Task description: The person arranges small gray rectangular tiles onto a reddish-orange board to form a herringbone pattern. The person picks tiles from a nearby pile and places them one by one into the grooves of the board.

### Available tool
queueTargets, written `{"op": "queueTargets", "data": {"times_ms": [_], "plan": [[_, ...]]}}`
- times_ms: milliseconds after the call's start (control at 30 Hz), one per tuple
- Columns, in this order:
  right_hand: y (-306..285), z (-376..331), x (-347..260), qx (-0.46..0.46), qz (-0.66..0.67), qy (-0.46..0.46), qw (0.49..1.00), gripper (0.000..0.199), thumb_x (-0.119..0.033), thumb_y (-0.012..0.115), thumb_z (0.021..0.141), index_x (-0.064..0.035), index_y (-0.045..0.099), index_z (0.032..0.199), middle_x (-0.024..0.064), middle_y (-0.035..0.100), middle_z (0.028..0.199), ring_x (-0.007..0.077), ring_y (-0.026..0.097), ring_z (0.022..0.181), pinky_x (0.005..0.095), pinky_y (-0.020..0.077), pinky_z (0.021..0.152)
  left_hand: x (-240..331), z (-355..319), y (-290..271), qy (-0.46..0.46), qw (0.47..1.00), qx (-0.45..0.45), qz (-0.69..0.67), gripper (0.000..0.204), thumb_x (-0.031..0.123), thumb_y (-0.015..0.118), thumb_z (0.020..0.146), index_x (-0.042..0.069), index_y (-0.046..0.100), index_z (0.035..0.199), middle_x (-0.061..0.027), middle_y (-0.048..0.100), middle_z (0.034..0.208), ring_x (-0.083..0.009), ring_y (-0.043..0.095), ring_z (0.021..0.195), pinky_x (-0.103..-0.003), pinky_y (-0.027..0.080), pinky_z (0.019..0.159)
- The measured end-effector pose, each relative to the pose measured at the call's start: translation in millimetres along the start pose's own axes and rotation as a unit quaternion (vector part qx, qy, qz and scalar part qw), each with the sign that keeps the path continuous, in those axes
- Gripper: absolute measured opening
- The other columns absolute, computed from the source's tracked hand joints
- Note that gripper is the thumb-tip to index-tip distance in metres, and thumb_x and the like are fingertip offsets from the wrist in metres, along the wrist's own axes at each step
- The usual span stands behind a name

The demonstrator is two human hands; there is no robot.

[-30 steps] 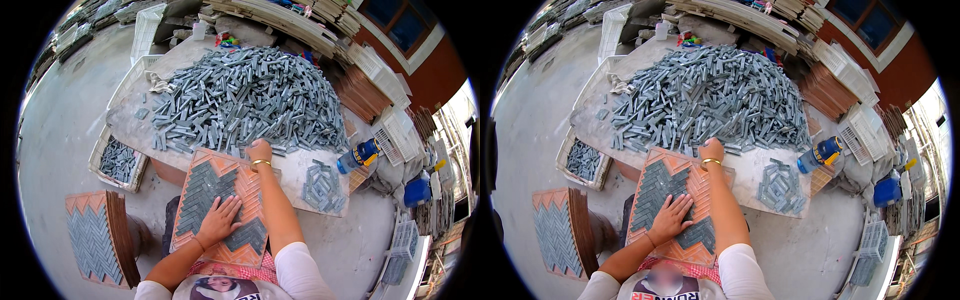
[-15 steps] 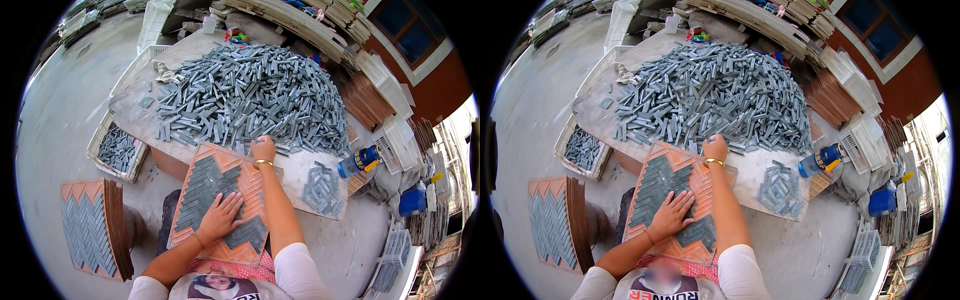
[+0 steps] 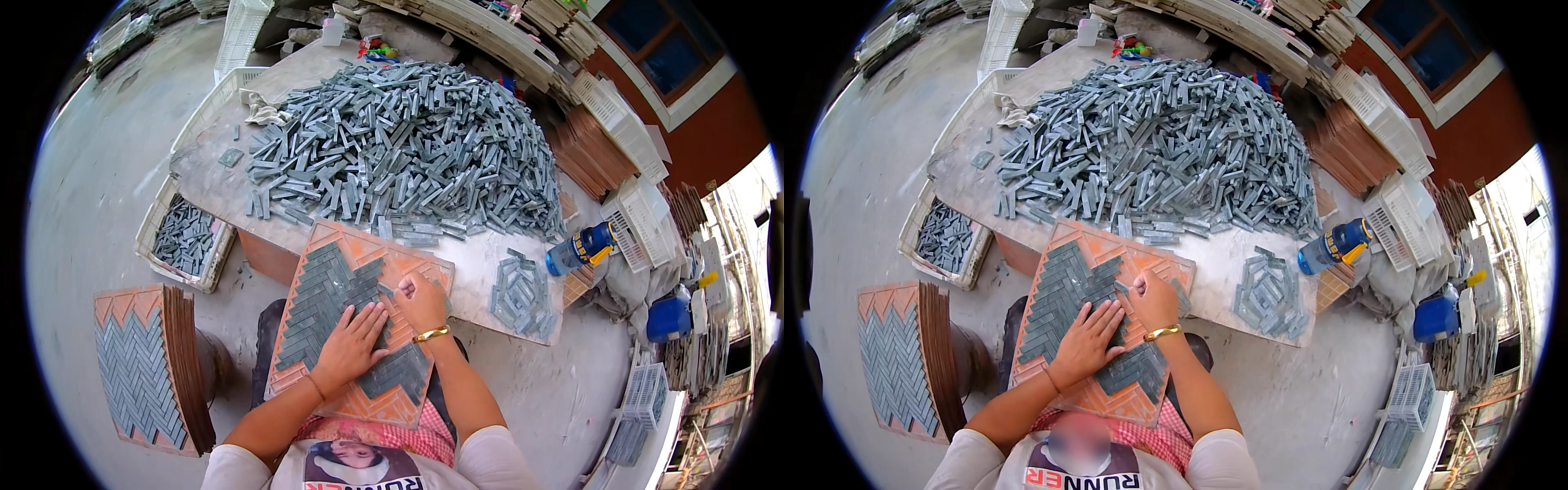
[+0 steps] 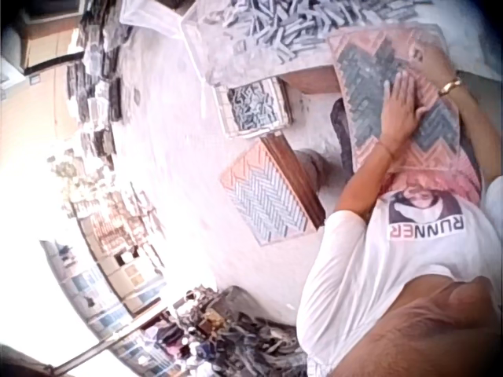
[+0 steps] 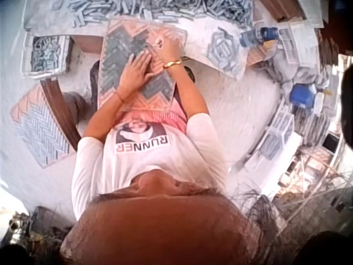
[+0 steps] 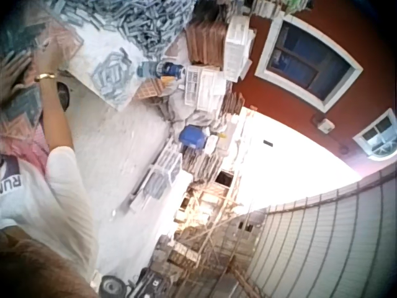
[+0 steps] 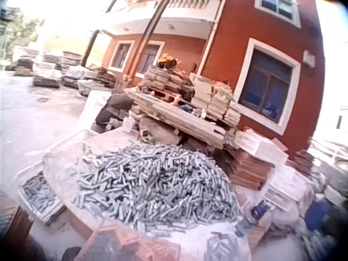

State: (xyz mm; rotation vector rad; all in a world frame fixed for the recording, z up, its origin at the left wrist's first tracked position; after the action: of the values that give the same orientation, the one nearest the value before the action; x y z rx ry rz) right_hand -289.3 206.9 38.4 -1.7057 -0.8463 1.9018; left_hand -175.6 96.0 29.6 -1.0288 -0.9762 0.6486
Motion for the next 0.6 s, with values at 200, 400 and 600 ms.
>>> {"op": "queueTargets", "data": {"times_ms": [200,400,600], "plan": [[18,-10,-3,-0.047,-0.127,-0.045,0.99,0.013,-0.013,0.071,0.073,-0.0057,0.066,0.082,0.0119,0.067,0.073,0.0283,0.065,0.067,0.0366,0.0504,0.062,-1,-3,-2,0.004,1.0,0.012,0.0,0.069,0.045,0.052,0.088,0.001,0.036,0.139,-0.0124,0.035,0.146,-0.0264,0.03,0.136,-0.046,0.019,0.113],[20,-13,-9,-0.045,-0.119,-0.085,0.988,0.011,-0.01,0.07,0.072,-0.0054,0.065,0.081,0.0138,0.065,0.073,0.0307,0.064,0.068,0.0383,0.0497,0.062,-2,-4,-1,0.005,1.0,0.024,-0.016,0.067,0.04,0.056,0.086,0.0,0.038,0.138,-0.0131,0.035,0.146,-0.0268,0.031,0.136,-0.046,0.021,0.112],[24,-7,-10,-0.053,-0.106,-0.119,0.986,0.012,-0.01,0.069,0.072,-0.0049,0.064,0.081,0.0147,0.063,0.072,0.0338,0.062,0.068,0.0402,0.0483,0.062,-7,13,-28,-0.04,0.996,0.079,-0.007,0.066,0.035,0.059,0.084,0.001,0.038,0.137,-0.0128,0.036,0.145,-0.0254,0.032,0.135,-0.046,0.023,0.111]]}}
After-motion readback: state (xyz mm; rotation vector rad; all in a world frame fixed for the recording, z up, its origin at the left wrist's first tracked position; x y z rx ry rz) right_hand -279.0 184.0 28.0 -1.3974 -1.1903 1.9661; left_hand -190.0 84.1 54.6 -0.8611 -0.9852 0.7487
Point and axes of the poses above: each hand's wrist, its own z-axis towards the middle knuckle, its own y-axis out of the palm, x = y × z, the point moved 8 cm from there along z, towards the middle knuckle
